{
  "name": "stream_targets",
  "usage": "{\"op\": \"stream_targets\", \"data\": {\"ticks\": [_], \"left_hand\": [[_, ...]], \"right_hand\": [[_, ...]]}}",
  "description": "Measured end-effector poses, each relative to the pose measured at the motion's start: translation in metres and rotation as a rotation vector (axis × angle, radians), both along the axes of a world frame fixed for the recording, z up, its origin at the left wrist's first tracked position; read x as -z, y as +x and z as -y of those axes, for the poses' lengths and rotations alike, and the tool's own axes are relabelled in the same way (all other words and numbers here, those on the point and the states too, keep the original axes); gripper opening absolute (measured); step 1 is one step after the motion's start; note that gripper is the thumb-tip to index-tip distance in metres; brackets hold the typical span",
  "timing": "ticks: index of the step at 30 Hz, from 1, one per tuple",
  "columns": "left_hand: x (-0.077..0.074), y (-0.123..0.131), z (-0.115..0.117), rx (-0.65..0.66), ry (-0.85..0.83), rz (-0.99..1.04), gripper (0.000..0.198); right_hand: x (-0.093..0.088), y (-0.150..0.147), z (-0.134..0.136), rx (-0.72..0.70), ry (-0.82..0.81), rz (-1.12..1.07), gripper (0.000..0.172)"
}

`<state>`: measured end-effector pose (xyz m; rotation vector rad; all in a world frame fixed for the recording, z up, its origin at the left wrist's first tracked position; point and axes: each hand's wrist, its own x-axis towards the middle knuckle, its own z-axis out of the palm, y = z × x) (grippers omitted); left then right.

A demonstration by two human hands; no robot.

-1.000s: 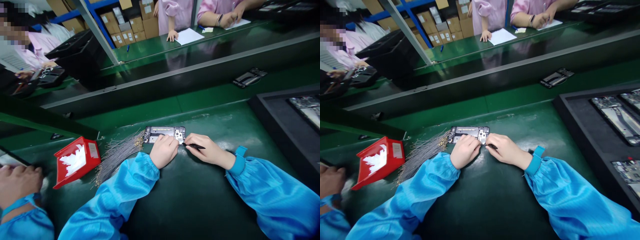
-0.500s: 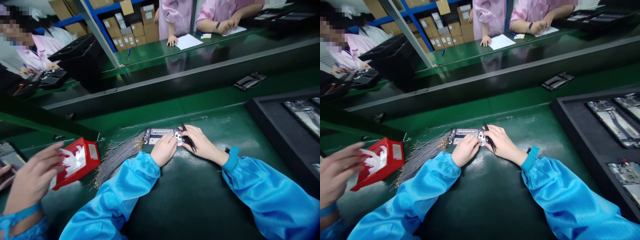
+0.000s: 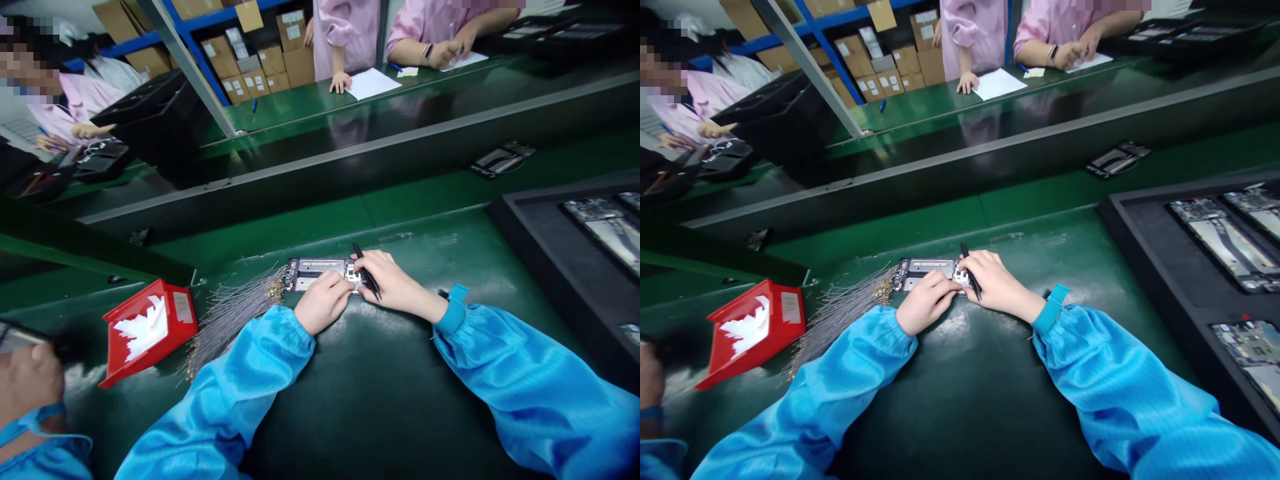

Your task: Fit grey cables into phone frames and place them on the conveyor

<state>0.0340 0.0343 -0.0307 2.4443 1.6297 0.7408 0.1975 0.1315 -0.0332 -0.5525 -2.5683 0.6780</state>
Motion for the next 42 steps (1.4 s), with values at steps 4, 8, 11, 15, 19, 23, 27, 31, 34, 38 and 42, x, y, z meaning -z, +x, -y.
{"op": "stream_targets", "data": {"ticks": [4,8,11,15,19,23,27,31,34,38,42], "left_hand": [[-0.001,-0.005,0.002,0.086,0.005,0.066,0.021],[-0.001,-0.005,0.003,0.113,-0.008,0.099,0.022],[-0.001,-0.004,0.004,0.115,-0.008,0.103,0.022],[0.000,-0.004,0.005,0.119,-0.002,0.100,0.022],[0.000,-0.004,0.005,0.114,0.004,0.091,0.021],[0.000,-0.003,0.006,0.116,0.014,0.042,0.021],[-0.001,-0.001,0.007,0.107,0.017,-0.070,0.022],[-0.006,-0.004,0.006,0.109,0.008,-0.196,0.023],[-0.009,-0.015,0.004,0.156,-0.005,-0.218,0.025],[-0.005,-0.032,0.003,0.182,-0.056,-0.078,0.029],[-0.002,-0.038,0.002,0.191,-0.118,0.003,0.030]], "right_hand": [[0.001,0.002,-0.001,-0.015,-0.008,0.012,0.029],[0.000,0.004,-0.003,-0.036,-0.022,0.034,0.030],[-0.002,0.004,-0.004,-0.039,-0.018,0.047,0.030],[-0.003,0.003,-0.004,-0.041,-0.007,0.052,0.031],[-0.004,0.003,-0.004,-0.043,0.009,0.068,0.031],[-0.008,-0.001,-0.002,-0.024,0.021,0.109,0.032],[-0.012,-0.006,0.000,-0.002,0.029,0.161,0.033],[-0.011,-0.007,-0.002,-0.010,0.017,0.168,0.034],[-0.010,-0.006,-0.003,-0.019,-0.003,0.155,0.036],[-0.010,-0.005,-0.005,-0.023,-0.032,0.157,0.036],[-0.009,-0.004,-0.007,-0.028,-0.045,0.140,0.035]]}}
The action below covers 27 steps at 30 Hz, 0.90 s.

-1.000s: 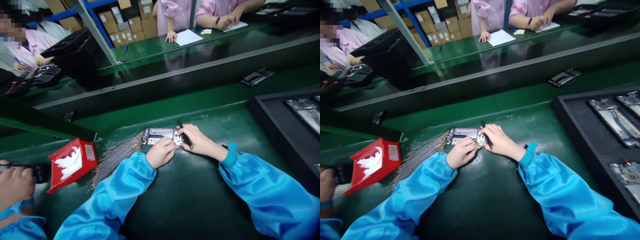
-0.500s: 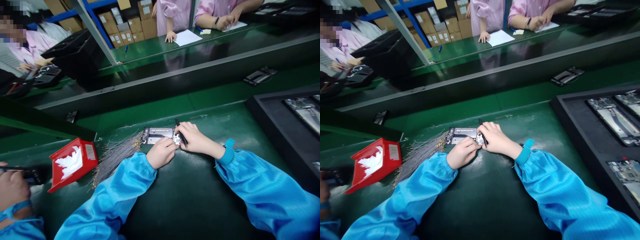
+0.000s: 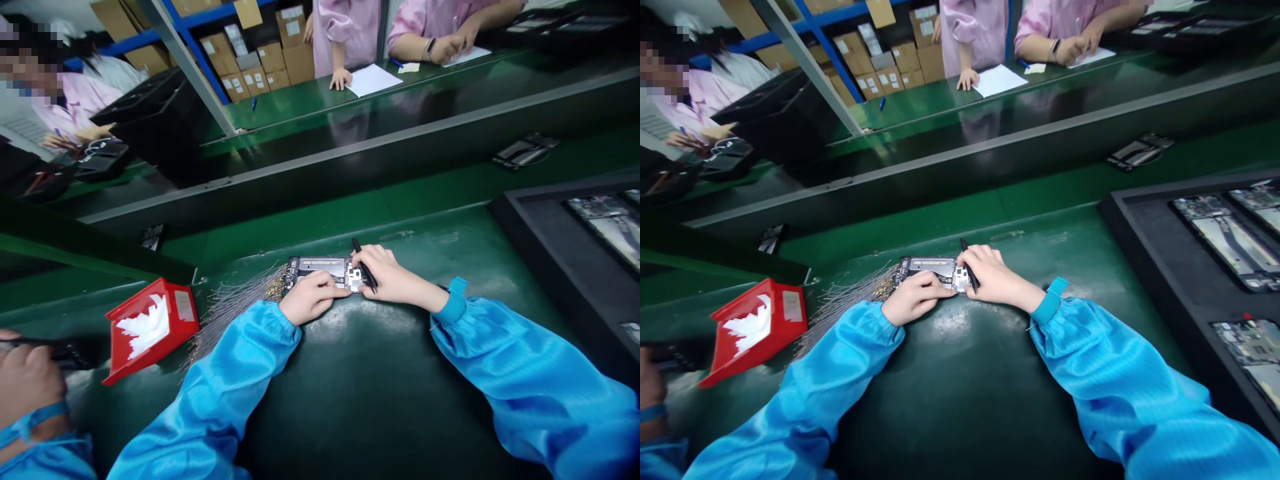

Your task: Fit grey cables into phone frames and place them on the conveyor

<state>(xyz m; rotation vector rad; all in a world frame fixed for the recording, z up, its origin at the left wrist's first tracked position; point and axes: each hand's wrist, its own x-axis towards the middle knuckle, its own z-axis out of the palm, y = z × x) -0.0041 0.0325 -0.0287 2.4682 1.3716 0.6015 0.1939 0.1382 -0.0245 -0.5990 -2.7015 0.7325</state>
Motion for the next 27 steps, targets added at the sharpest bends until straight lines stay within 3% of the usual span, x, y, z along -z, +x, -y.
{"op": "stream_targets", "data": {"ticks": [27], "left_hand": [[0.002,-0.004,-0.003,0.042,0.037,0.026,0.029]], "right_hand": [[-0.003,-0.010,0.003,0.050,0.031,0.096,0.034]]}}
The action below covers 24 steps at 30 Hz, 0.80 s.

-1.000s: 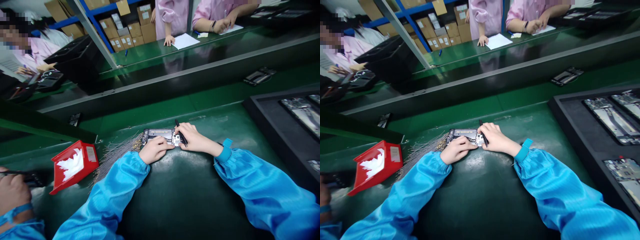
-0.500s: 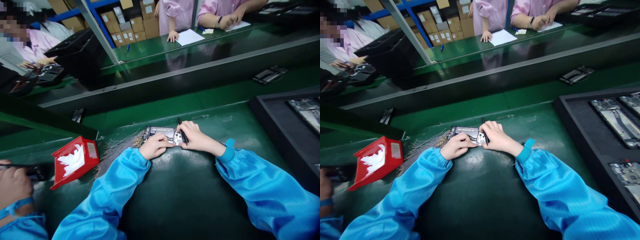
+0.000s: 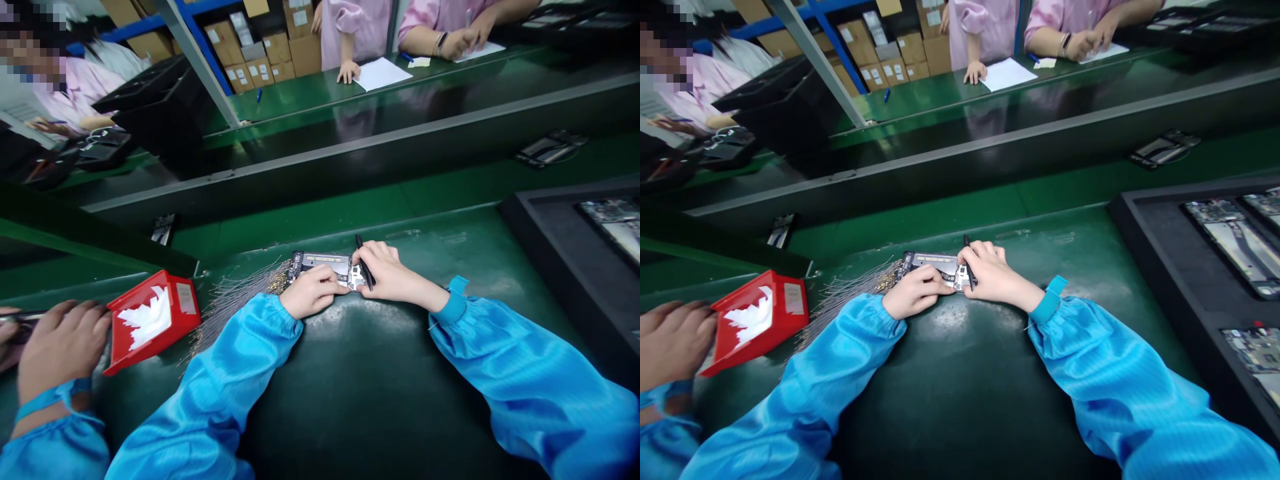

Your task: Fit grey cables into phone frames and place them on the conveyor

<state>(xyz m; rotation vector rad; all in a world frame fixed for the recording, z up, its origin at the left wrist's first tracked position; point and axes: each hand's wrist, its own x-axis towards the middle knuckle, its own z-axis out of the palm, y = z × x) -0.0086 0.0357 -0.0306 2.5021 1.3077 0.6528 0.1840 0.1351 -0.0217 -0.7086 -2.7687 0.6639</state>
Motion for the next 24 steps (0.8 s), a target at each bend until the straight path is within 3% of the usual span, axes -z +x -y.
{"op": "stream_targets", "data": {"ticks": [12,17,24], "left_hand": [[-0.009,0.006,0.000,-0.065,-0.135,0.181,0.020],[-0.009,0.006,-0.001,-0.053,-0.135,0.177,0.020],[-0.007,0.006,0.000,-0.059,-0.109,0.177,0.017]], "right_hand": [[-0.001,-0.007,0.001,0.077,0.006,0.032,0.038],[-0.006,-0.012,-0.005,0.046,0.030,0.103,0.043],[-0.016,-0.023,0.000,-0.005,0.075,0.202,0.033]]}}
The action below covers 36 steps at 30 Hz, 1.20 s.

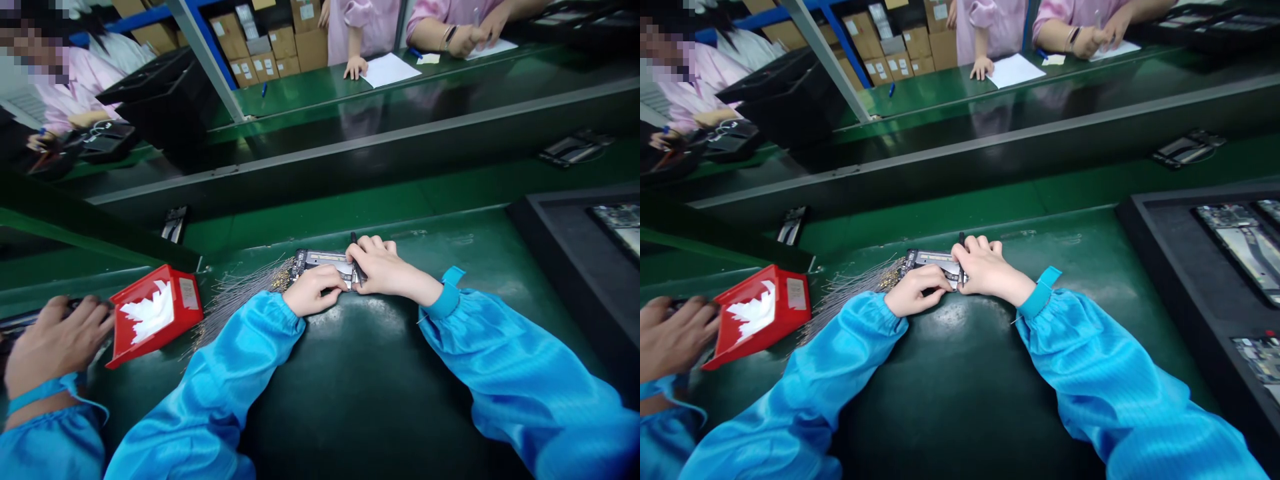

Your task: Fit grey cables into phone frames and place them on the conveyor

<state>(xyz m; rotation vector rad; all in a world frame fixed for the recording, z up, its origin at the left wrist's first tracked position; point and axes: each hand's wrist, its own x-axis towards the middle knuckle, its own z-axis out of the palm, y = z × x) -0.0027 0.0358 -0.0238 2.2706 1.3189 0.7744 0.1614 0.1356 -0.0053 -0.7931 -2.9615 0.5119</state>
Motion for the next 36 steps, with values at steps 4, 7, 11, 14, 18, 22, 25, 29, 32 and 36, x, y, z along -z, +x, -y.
{"op": "stream_targets", "data": {"ticks": [4,7,11,14,18,22,25,29,32,36], "left_hand": [[0.002,0.001,0.002,-0.077,0.018,0.002,0.010],[0.003,0.003,0.002,-0.112,0.017,-0.007,0.010],[0.003,0.007,0.001,-0.150,0.023,-0.034,0.009],[0.002,0.008,0.000,-0.156,0.022,-0.047,0.009],[0.002,0.008,-0.001,-0.151,0.017,-0.050,0.009],[0.001,0.009,-0.001,-0.159,0.018,-0.050,0.009],[0.001,0.010,-0.001,-0.170,0.019,-0.059,0.010],[0.001,0.011,-0.001,-0.177,0.018,-0.069,0.010],[0.002,0.011,-0.001,-0.182,0.014,-0.076,0.010],[0.003,0.012,-0.001,-0.184,0.020,-0.089,0.010]], "right_hand": [[0.001,0.002,-0.002,-0.089,-0.065,-0.071,0.029],[0.002,0.004,-0.005,-0.102,-0.080,-0.094,0.029],[0.006,0.005,-0.008,-0.104,-0.072,-0.111,0.032],[0.008,0.006,-0.009,-0.105,-0.070,-0.113,0.033],[0.007,0.006,-0.010,-0.104,-0.068,-0.096,0.034],[0.005,0.005,-0.009,-0.113,-0.055,-0.091,0.034],[0.004,0.004,-0.007,-0.121,-0.030,-0.081,0.031],[0.003,0.003,-0.006,-0.139,0.007,-0.071,0.029],[0.002,0.002,-0.005,-0.148,0.026,-0.064,0.027],[-0.002,0.001,-0.004,-0.143,0.027,-0.039,0.025]]}}
